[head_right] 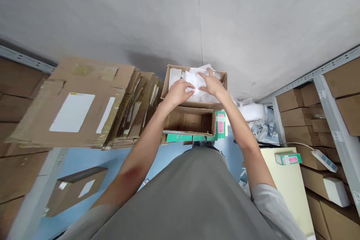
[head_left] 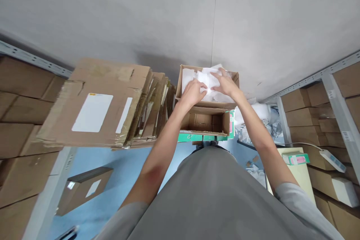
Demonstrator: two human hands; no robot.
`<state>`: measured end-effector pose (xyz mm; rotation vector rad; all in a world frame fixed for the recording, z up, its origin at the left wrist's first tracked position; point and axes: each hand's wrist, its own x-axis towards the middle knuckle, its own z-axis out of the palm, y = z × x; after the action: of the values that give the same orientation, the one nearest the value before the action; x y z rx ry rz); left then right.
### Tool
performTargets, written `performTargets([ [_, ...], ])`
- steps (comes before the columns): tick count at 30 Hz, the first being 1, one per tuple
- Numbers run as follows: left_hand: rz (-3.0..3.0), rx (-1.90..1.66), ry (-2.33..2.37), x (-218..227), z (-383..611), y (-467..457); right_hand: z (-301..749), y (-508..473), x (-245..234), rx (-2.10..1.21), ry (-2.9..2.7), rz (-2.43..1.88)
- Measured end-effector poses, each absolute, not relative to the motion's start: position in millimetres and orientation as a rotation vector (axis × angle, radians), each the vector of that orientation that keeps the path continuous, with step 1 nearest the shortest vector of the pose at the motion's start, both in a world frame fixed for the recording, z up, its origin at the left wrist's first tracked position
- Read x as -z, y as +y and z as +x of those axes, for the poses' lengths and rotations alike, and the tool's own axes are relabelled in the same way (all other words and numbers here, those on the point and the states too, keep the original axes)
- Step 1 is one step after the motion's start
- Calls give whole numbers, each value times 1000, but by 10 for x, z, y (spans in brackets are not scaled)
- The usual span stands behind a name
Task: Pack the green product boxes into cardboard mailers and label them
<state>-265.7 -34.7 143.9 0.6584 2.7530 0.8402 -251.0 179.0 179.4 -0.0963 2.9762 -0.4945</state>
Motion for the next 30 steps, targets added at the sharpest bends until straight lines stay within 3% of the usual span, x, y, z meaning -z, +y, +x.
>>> performTargets([
  [6, 639, -1009, 2820, -1449, -2623, -447, -2606, 1765, -1761, 459, 3035, -187],
  [16, 704, -1164, 2737, -1883, -2432, -590, -1491, 1792, -2508, 970, 3092, -233],
  [19, 681, -1192, 2749, -1957, -2322, -708, -1155, 1676, -2324, 875, 2911, -360],
  [24, 709, -1216, 2740, -1979, -2232, -794, -1015, 1387, -1906, 443, 2647, -432],
  [30, 640, -1084, 2833, -1809, -2505, -603, -1668, 1531, -2165, 600, 2978, -238],
])
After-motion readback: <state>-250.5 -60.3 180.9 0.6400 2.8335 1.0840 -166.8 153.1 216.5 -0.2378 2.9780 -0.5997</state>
